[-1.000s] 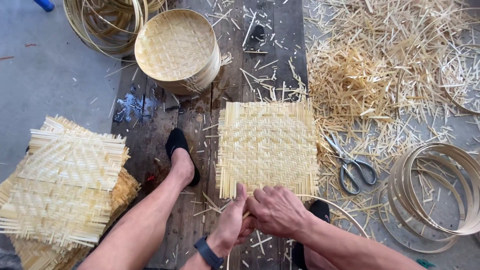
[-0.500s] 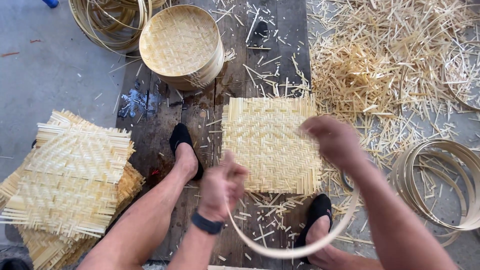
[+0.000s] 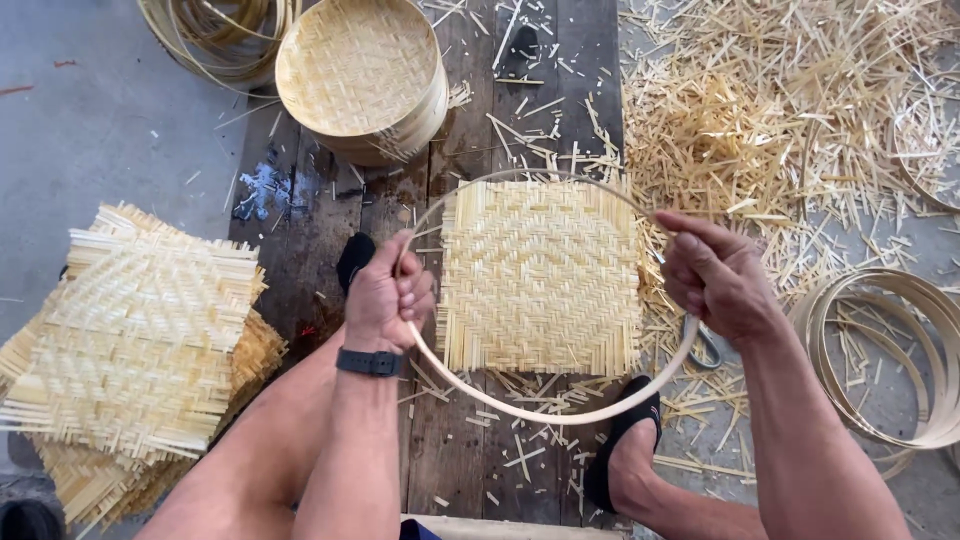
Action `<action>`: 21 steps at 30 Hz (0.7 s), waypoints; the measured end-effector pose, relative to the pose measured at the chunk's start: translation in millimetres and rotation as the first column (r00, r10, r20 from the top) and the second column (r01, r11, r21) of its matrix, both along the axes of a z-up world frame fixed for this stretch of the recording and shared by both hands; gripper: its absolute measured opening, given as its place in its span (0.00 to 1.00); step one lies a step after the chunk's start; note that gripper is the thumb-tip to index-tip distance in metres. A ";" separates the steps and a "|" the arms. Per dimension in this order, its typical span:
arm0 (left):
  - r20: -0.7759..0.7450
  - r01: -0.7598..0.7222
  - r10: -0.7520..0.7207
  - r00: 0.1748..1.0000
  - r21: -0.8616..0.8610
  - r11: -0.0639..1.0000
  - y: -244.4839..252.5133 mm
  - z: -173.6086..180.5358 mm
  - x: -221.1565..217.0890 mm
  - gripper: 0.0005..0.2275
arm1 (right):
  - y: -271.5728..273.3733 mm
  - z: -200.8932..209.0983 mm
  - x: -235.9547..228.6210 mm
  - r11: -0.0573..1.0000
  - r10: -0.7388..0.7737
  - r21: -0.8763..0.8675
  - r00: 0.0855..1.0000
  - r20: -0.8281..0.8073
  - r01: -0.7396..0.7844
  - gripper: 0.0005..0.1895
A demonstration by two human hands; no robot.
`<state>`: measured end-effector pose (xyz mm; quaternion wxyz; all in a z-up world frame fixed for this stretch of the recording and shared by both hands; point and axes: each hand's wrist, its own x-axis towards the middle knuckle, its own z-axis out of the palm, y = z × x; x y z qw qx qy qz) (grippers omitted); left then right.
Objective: Assembling the base of a bamboo steamer by inserting a woven mat into a wooden frame and securing it with a bamboo ring and trimming the edges.
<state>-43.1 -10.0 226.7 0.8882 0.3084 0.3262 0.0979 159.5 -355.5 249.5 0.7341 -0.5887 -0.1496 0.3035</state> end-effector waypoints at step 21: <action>-0.107 0.090 -0.092 0.990 -0.020 0.996 -12.2 -12.5 10.7 0.16 | 16.6 7.4 -13.9 0.925 -0.336 -0.213 0.939 -0.069 0.315 0.22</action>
